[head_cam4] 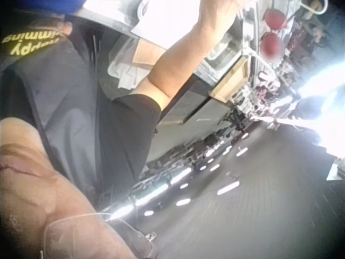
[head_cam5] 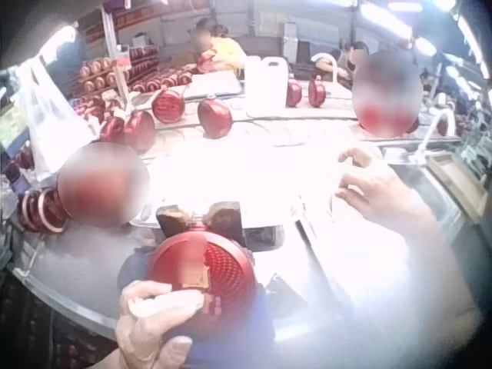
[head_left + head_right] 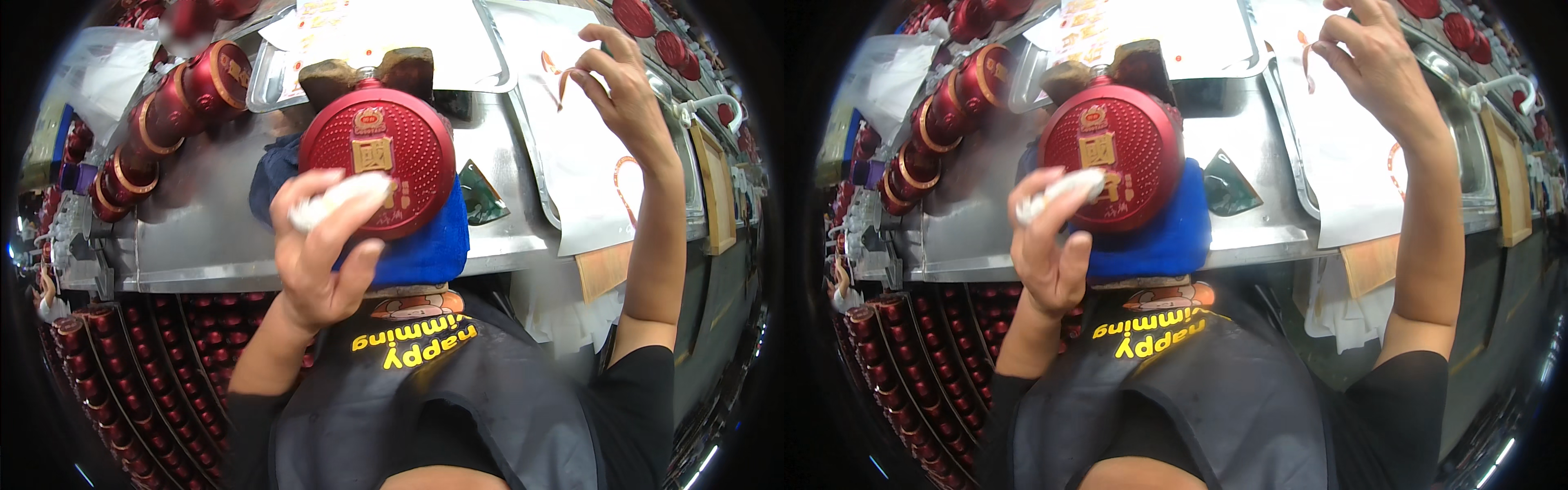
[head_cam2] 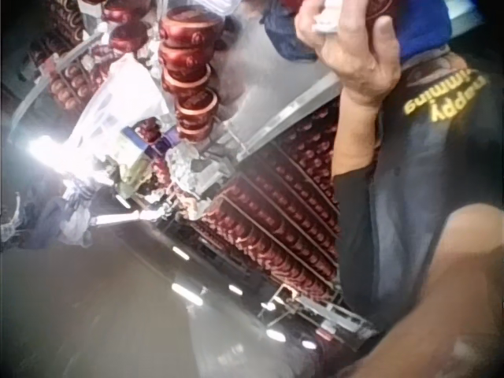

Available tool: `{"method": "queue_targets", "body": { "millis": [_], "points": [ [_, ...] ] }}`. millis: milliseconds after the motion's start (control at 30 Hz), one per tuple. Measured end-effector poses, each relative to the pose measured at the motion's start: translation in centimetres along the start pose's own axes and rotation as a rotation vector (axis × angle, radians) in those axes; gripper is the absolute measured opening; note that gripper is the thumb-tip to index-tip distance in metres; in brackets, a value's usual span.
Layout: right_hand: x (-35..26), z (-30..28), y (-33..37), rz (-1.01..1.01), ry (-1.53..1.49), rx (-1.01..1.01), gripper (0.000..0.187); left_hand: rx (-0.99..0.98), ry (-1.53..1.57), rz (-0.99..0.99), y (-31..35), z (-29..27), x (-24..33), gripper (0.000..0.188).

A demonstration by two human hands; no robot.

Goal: The person applies gold stickers to red spherical objects using a green squeegee tool. They pick up each object, place a sticker on its surface, smooth it with the tool, and set it aside. The process is repeated for multiple objects.

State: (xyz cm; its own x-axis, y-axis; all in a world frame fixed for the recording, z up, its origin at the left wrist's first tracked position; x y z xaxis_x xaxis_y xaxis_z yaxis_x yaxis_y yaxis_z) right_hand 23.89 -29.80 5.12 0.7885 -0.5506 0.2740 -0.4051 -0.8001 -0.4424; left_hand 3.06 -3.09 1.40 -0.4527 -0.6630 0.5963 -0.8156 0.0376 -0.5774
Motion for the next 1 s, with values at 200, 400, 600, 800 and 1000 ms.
{"method": "queue_targets", "body": {
  "millis": [200, 400, 600, 800, 1000],
  "points": [
    [-6.8, -8.7, -2.9, -0.084, -0.17, 0.064, 0.025, 0.033, 0.15, 0.108, -8.8, 4.5, 5.5, 0.056],
    [-10.1, -9.9, -3.3, 0.057, -0.571, 0.147, 0.028, -0.4, 0.679, -0.413, -8.0, 6.2, 2.1, 0.017],
    [-12.7, -4.8, -4.4, 0.162, -0.902, 0.144, 0.025, -0.319, 0.854, -0.715, -4.4, 1.8, -1.9, 0.017],
    [-14.0, -0.4, -6.2, 0.275, -0.964, 0.101, 0.026, -0.062, 0.259, -0.488, -5.2, -1.9, -4.5, 0.015],
    [-14.1, 0.9, -7.8, 0.227, -0.74, 0.169, 0.025, 0.085, -0.017, -0.366, -6.3, -2.2, -6.4, 0.018]
  ]
}}
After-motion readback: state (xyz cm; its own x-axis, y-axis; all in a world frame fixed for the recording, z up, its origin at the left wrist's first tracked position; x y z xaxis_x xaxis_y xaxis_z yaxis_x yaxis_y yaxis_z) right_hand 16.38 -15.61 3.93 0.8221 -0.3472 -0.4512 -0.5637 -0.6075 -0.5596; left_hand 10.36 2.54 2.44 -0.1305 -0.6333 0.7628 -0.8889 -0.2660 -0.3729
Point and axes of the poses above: each hand's wrist, its own y-axis away from the middle knuckle, its own z-axis out of the palm, x = y × z, the point moved 9 cm from there along -y, towards the middle knuckle, and after that the axes turned 8 degrees about -z, right-handed, at the moved point
